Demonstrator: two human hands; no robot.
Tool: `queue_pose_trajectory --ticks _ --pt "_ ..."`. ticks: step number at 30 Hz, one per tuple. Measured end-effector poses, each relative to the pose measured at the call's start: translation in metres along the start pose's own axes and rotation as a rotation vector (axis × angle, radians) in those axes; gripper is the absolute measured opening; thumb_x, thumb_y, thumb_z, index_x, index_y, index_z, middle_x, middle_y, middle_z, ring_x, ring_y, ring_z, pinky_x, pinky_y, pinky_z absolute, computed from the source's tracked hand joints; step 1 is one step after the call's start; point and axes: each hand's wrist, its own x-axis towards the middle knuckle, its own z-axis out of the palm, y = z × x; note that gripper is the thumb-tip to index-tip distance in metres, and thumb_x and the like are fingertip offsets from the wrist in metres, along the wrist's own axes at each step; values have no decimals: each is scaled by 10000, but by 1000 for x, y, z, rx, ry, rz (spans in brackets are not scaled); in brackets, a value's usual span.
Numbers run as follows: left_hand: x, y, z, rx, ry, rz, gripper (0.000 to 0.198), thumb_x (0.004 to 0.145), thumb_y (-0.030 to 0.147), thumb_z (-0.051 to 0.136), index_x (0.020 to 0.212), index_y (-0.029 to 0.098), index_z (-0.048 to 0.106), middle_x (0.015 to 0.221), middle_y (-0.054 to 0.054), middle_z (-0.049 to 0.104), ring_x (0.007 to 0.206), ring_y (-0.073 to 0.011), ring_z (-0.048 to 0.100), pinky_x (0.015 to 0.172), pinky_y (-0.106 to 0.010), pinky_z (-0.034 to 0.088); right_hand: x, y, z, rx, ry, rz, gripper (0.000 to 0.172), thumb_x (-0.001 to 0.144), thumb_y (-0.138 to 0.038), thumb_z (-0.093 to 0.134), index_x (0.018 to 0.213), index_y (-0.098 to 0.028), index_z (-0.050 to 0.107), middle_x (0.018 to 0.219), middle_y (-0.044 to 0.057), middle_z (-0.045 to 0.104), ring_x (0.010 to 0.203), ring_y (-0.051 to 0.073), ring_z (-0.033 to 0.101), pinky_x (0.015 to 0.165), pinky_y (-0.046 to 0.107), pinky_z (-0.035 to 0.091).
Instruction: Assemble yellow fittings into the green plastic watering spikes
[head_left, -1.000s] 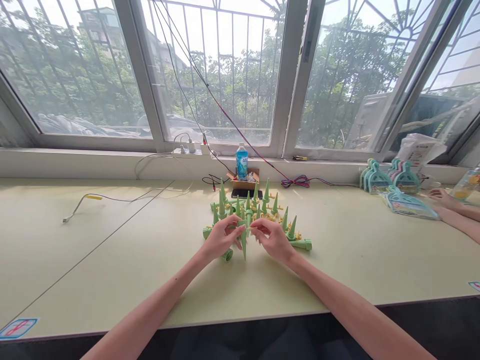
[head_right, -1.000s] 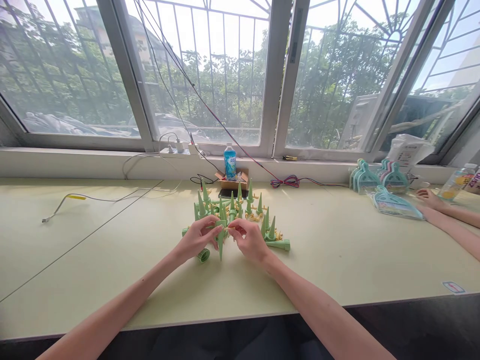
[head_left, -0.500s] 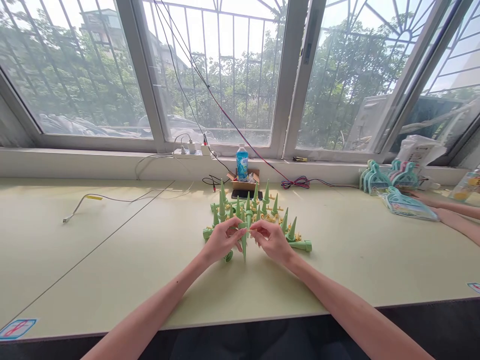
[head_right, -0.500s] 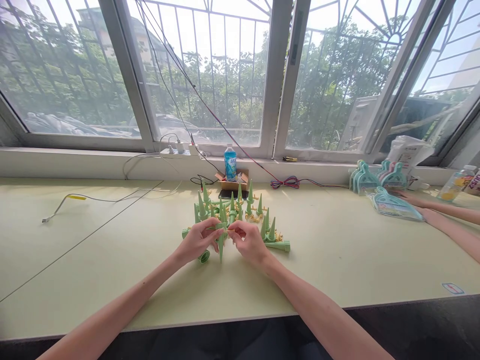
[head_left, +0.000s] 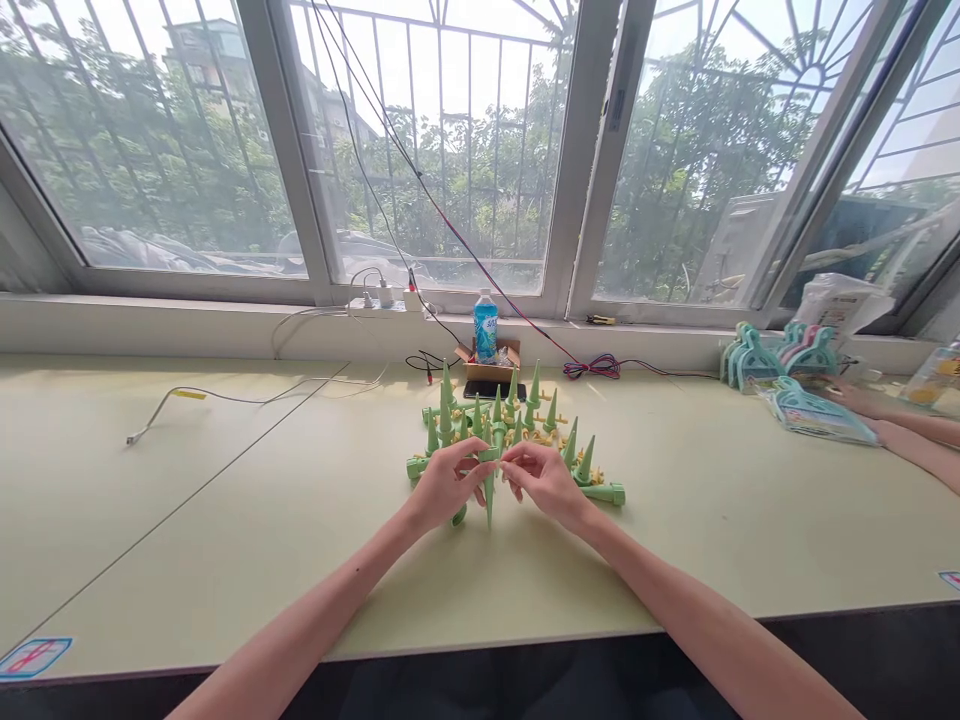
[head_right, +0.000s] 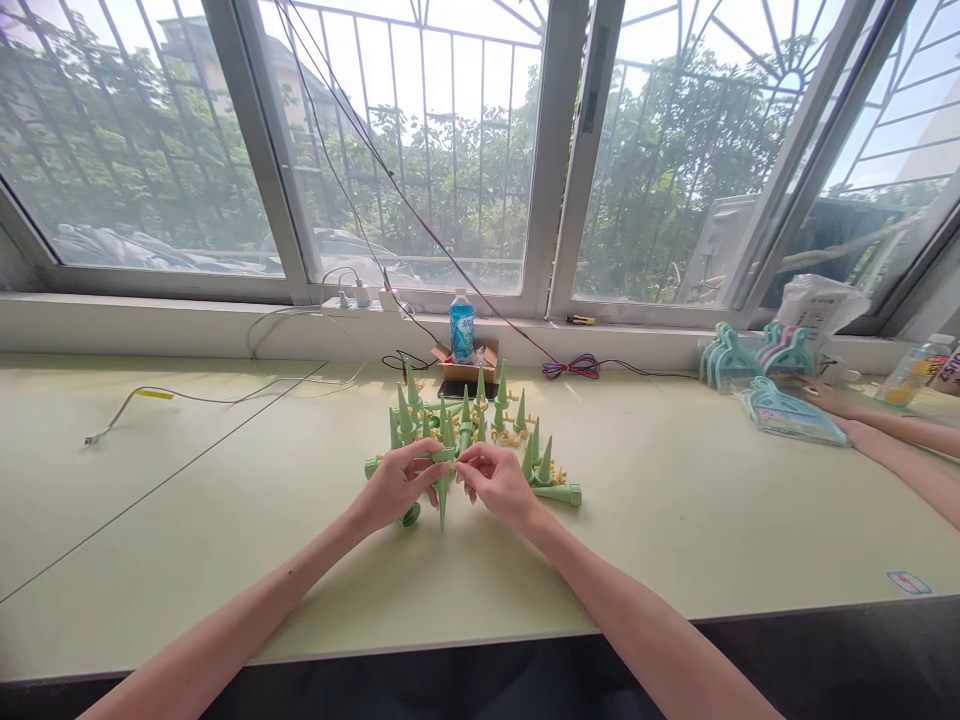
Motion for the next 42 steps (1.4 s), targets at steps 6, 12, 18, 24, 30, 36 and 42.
queue_pose_trajectory --ticks 6,12,18,24,30,36,42 --pt "0 -4 2 -14 -5 38 303 870 471 589 916 174 554 779 -7 588 572 -137 646 478 -247 568 0 -3 -3 124 -38 111 268 780 -411 715 797 -154 642 586 -23 573 482 99 512 466 244 449" --pt "2 -7 3 -18 6 74 261 884 438 581 943 189 532 827 -13 577 647 -147 650 474 -247 580 1 -3 -3 148 -17 136 258 766 -393 730 785 -153 638 594 -20 575 499 100 515 480 246 451" --pt "4 -6 3 -112 75 78 360 869 445 604 1094 231 422 876 -3 553 660 -149 644 445 -253 569 2 -8 -2 112 61 30 220 798 -374 703 789 -167 627 594 -24 558 487 101 509 471 247 443" --pt "6 -6 -2 -154 123 62 446 933 554 428 733 163 509 630 13 510 489 -107 548 408 -206 454 -1 -14 -6 -21 154 -184 130 860 -315 644 845 -187 625 726 2 567 542 106 522 498 250 461" --pt "6 0 -3 -137 71 -65 707 907 672 328 542 129 596 537 -30 544 391 -67 384 398 -206 319 -6 -16 -7 -282 138 -324 106 914 -259 568 897 -200 655 808 33 624 672 138 562 638 274 502" --pt "4 5 0 -100 16 -101 755 886 709 317 544 120 642 432 6 405 410 -79 301 419 -222 277 -7 -16 -6 -426 90 -417 154 937 -247 529 904 -206 673 822 46 652 741 164 592 679 285 485" --pt "5 3 -2 -65 -36 -70 721 898 698 299 589 134 626 471 14 370 438 -88 282 418 -225 249 -9 -17 -6 -434 83 -367 178 945 -290 518 898 -214 672 820 57 651 738 180 589 687 311 488"
